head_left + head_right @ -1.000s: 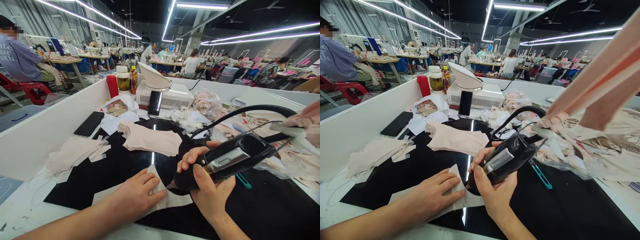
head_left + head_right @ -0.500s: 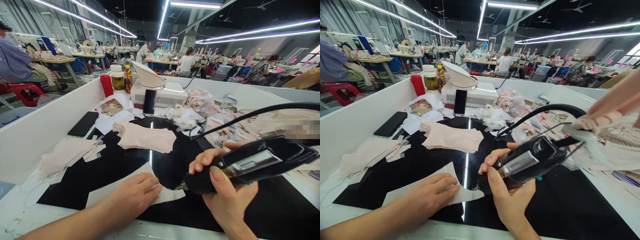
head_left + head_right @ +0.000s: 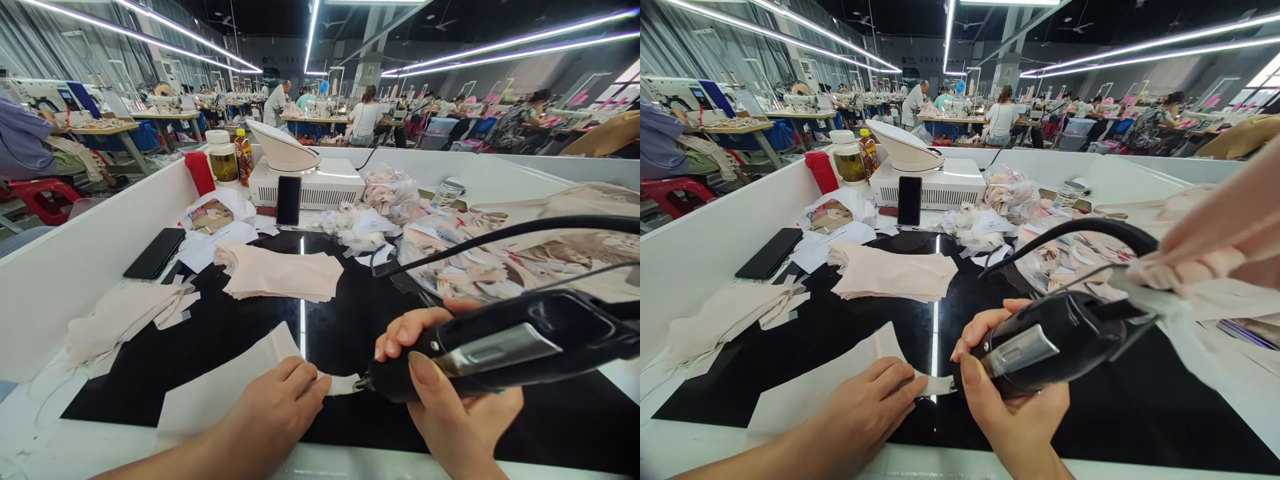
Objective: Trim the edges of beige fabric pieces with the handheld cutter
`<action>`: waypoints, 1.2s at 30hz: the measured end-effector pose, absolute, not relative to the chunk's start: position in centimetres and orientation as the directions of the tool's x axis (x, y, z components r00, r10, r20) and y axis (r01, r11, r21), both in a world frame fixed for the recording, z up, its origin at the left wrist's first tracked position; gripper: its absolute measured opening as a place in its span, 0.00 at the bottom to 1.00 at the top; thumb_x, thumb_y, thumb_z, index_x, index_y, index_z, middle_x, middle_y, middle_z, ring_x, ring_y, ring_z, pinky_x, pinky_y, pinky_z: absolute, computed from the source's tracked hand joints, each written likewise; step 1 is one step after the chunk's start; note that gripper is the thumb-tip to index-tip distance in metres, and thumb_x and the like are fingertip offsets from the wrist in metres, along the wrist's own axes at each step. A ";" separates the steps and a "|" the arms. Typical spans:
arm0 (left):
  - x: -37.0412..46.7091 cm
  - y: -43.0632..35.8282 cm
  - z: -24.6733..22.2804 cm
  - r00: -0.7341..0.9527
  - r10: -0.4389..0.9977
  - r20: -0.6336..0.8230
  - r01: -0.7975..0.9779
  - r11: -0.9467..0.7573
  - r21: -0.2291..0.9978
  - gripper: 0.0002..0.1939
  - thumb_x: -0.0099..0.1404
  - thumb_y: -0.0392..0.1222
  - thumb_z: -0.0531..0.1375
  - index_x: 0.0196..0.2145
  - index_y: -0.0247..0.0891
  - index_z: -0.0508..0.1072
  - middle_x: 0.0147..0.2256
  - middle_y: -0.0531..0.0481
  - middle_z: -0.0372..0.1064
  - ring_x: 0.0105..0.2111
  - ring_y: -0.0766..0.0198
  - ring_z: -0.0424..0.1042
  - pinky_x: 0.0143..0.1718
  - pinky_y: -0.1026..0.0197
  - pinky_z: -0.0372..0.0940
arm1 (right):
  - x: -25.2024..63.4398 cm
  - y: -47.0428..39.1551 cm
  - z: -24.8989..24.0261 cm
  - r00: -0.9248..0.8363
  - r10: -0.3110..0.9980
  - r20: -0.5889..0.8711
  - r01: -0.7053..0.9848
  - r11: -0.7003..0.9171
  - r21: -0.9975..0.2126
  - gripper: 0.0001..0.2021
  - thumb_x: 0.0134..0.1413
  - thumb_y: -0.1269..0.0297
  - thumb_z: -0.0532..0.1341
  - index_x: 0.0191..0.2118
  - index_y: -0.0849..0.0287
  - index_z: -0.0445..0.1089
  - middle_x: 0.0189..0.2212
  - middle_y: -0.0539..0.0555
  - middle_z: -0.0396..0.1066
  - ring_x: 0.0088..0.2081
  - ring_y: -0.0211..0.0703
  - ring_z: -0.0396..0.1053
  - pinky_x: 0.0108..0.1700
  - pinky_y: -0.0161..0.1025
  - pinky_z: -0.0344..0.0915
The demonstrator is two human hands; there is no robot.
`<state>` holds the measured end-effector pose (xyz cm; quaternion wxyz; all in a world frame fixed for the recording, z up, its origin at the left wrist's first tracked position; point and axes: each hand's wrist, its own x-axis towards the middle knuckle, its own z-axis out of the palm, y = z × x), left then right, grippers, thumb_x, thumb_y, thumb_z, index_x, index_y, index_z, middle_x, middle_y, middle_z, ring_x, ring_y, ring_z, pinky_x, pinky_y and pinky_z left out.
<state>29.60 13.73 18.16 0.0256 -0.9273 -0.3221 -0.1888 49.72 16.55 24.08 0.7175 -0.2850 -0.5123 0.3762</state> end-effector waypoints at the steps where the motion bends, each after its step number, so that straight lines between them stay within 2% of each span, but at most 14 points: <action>1: 29.5 13.6 17.9 0.709 0.607 0.360 0.619 -0.780 0.095 0.12 0.79 0.31 0.51 0.55 0.31 0.69 0.40 0.45 0.72 0.39 0.57 0.73 0.41 0.58 0.73 | 49.7 16.5 24.1 0.193 0.830 0.524 -0.250 0.558 -0.791 0.21 0.61 0.67 0.71 0.55 0.47 0.67 0.33 0.47 0.71 0.30 0.40 0.73 0.30 0.39 0.76; 4: 29.5 13.4 17.3 0.690 0.640 0.340 0.634 -0.760 0.144 0.14 0.76 0.30 0.54 0.57 0.32 0.69 0.41 0.44 0.72 0.41 0.55 0.72 0.39 0.58 0.74 | 49.8 16.3 24.1 0.190 0.826 0.531 -0.257 0.564 -0.785 0.20 0.61 0.66 0.71 0.55 0.47 0.68 0.33 0.48 0.71 0.29 0.40 0.73 0.28 0.39 0.75; 12: 29.1 12.9 17.2 0.700 0.636 0.325 0.613 -0.768 0.186 0.23 0.70 0.26 0.58 0.61 0.31 0.68 0.47 0.40 0.70 0.47 0.52 0.71 0.43 0.58 0.76 | 50.1 16.4 24.2 0.187 0.833 0.521 -0.250 0.553 -0.795 0.21 0.61 0.67 0.71 0.56 0.46 0.67 0.34 0.47 0.70 0.30 0.40 0.71 0.31 0.40 0.76; 25: 29.8 13.1 18.0 0.696 0.607 0.383 0.616 -0.779 0.114 0.17 0.73 0.27 0.54 0.57 0.30 0.71 0.45 0.39 0.71 0.47 0.53 0.71 0.50 0.55 0.74 | 47.4 17.5 23.9 0.126 0.845 0.519 -0.322 0.530 -0.785 0.22 0.61 0.66 0.71 0.56 0.45 0.66 0.34 0.46 0.70 0.30 0.38 0.72 0.32 0.38 0.74; 31: 30.0 13.0 18.4 0.654 0.628 0.422 0.667 -0.742 0.070 0.13 0.77 0.31 0.53 0.54 0.34 0.73 0.44 0.40 0.72 0.49 0.52 0.70 0.54 0.49 0.72 | 47.6 17.4 24.0 0.136 0.846 0.515 -0.279 0.532 -0.800 0.20 0.63 0.66 0.69 0.56 0.46 0.65 0.34 0.46 0.70 0.29 0.38 0.72 0.32 0.39 0.75; 36: 30.2 13.0 18.6 0.640 0.626 0.446 0.674 -0.736 0.066 0.11 0.77 0.32 0.54 0.52 0.35 0.73 0.46 0.41 0.72 0.50 0.53 0.71 0.54 0.50 0.73 | 47.3 17.7 24.2 0.149 0.848 0.509 -0.314 0.529 -0.789 0.20 0.62 0.67 0.70 0.55 0.46 0.65 0.34 0.46 0.69 0.30 0.38 0.72 0.31 0.39 0.74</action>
